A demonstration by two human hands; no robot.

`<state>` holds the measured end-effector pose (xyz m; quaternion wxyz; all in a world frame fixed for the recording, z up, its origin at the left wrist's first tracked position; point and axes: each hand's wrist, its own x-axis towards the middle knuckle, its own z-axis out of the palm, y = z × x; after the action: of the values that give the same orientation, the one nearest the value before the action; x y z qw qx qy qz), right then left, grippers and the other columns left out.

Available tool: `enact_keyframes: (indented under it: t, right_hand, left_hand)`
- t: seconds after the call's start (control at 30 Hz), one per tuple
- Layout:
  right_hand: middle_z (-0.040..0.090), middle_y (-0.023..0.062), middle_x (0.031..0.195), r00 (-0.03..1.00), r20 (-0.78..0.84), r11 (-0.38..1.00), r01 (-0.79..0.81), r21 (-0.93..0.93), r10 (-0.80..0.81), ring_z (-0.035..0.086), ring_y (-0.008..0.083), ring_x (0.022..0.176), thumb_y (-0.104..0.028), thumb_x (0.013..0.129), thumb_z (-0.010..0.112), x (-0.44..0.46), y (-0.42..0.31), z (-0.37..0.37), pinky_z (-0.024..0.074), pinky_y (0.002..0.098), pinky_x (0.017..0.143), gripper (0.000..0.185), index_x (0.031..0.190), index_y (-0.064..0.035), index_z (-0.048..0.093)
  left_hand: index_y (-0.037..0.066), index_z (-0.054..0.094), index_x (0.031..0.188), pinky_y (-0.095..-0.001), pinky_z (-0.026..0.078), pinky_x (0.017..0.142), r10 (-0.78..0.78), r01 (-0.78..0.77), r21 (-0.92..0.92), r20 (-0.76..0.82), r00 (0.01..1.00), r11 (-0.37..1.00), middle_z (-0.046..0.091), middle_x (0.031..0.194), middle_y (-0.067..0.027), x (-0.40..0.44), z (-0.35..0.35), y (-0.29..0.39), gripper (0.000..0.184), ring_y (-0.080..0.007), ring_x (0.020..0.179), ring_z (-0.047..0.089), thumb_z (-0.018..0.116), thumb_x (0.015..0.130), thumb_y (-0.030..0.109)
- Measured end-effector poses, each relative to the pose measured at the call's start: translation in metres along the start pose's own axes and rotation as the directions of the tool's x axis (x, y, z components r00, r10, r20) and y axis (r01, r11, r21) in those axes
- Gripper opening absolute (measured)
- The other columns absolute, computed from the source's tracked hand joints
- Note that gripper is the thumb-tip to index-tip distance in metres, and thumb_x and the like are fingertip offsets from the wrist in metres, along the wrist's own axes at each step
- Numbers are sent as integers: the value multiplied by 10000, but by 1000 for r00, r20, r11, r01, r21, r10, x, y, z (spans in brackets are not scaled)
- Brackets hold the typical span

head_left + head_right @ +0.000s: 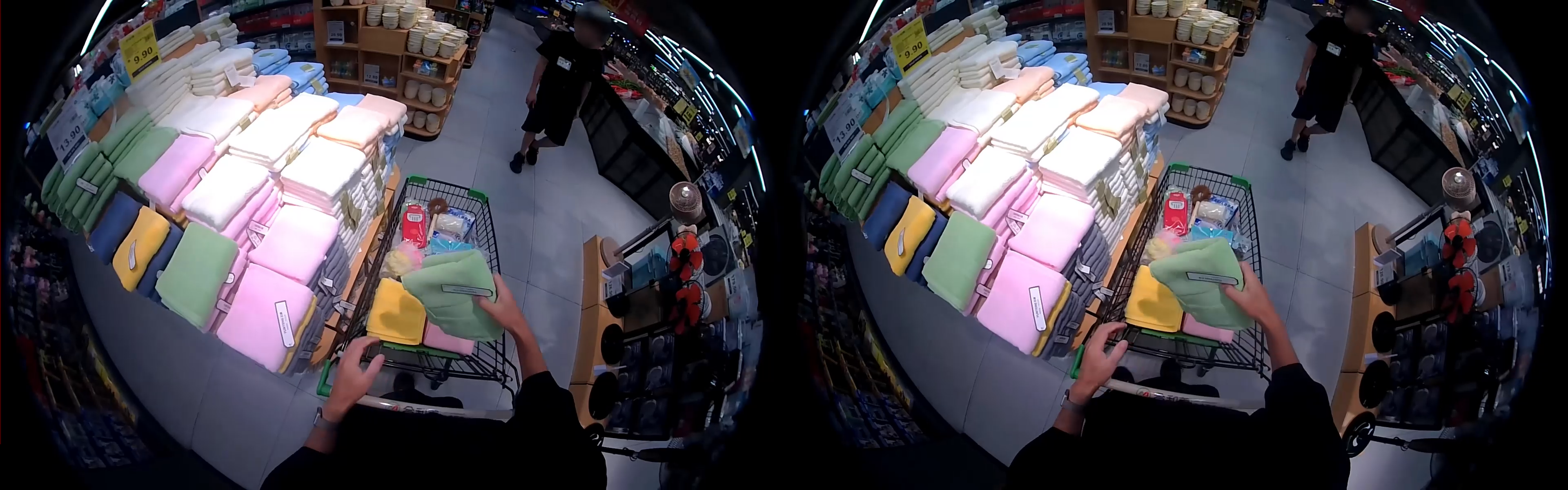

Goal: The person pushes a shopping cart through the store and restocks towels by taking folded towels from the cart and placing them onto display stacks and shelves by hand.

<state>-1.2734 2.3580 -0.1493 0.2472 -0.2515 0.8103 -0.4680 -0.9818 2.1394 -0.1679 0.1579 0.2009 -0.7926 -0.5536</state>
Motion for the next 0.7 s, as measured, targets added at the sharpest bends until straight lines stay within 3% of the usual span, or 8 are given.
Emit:
enact_keyframes:
  t: [0.07, 0.13, 0.2, 0.27, 0.37, 0.5, 0.67, 0.7]
  right_hand:
    - [604, 120, 1161, 998, 62, 978, 11, 210, -24, 588, 197, 1052, -162, 834, 674, -12, -43, 8, 469, 328, 908, 545, 1307, -4, 454]
    - [585, 96, 1202, 992, 128, 925, -47, 378, -2, 557, 170, 1098, -175, 848, 702, -25, -78, 30, 447, 311, 943, 578, 1332, -2, 437]
    - [537, 126, 1290, 970, 244, 861, -108, 496, -19, 522, 187, 1176, -209, 848, 730, -34, -86, 56, 415, 318, 1003, 708, 1414, 3, 360]
    - [447, 144, 1407, 898, 410, 754, -159, 637, -157, 458, 219, 1272, -274, 854, 721, -41, -81, 61, 367, 346, 1064, 802, 1470, -4, 284]
    - [400, 136, 1467, 777, 570, 385, -456, 802, -266, 429, 250, 1319, -368, 864, 689, -36, -91, 53, 349, 376, 1087, 832, 1474, 14, 271]
    - [526, 126, 1346, 817, 566, 672, -359, 648, -109, 528, 248, 1221, -284, 865, 678, -33, -115, 75, 410, 393, 1043, 690, 1398, 45, 389]
    - [591, 137, 1241, 901, 434, 550, -366, 751, 8, 610, 258, 1093, -171, 814, 647, -37, -112, 97, 499, 384, 941, 578, 1320, 46, 471]
    - [593, 141, 1237, 906, 423, 517, -361, 776, -3, 611, 263, 1092, -172, 812, 644, -35, -103, 98, 500, 391, 941, 573, 1317, 41, 475]
  left_hand:
    - [1, 425, 1347, -364, 389, 1025, -32, 1, -221, -140, 990, 975, 536, 1292, -163, 37, -13, 15, 577, -274, 1220, 510, 684, 855, 157]
    - [9, 324, 1415, -367, 357, 1058, -54, 47, -539, 3, 999, 841, 480, 1361, -163, 68, -11, 9, 696, -232, 1260, 462, 700, 858, 188]
    - [-18, 427, 1363, -348, 414, 1005, -145, 166, -319, 89, 985, 933, 549, 1278, -128, 74, -20, 24, 584, -189, 1166, 516, 683, 893, 217]
    - [-31, 483, 1318, -317, 446, 957, -151, 193, -652, 121, 981, 733, 590, 1219, -103, 72, -24, 19, 503, -172, 1099, 556, 664, 912, 204]
    - [-27, 478, 1328, -303, 458, 949, -141, 224, -641, 179, 974, 734, 598, 1238, -97, 66, -50, 31, 469, -163, 1093, 580, 617, 944, 204]
    - [-31, 491, 1319, -304, 471, 938, -177, 292, -540, 256, 950, 789, 632, 1176, -98, 71, -67, 27, 462, -161, 1049, 607, 512, 996, 298]
    - [-69, 469, 1329, -281, 471, 940, -194, 353, -846, 298, 934, 400, 626, 1190, -122, 53, -98, 23, 578, -162, 1052, 610, 423, 1022, 419]
    - [-60, 393, 1395, -317, 438, 1012, -107, 345, -847, 330, 938, 404, 560, 1304, -149, 44, -109, 38, 764, -198, 1167, 563, 446, 967, 570]
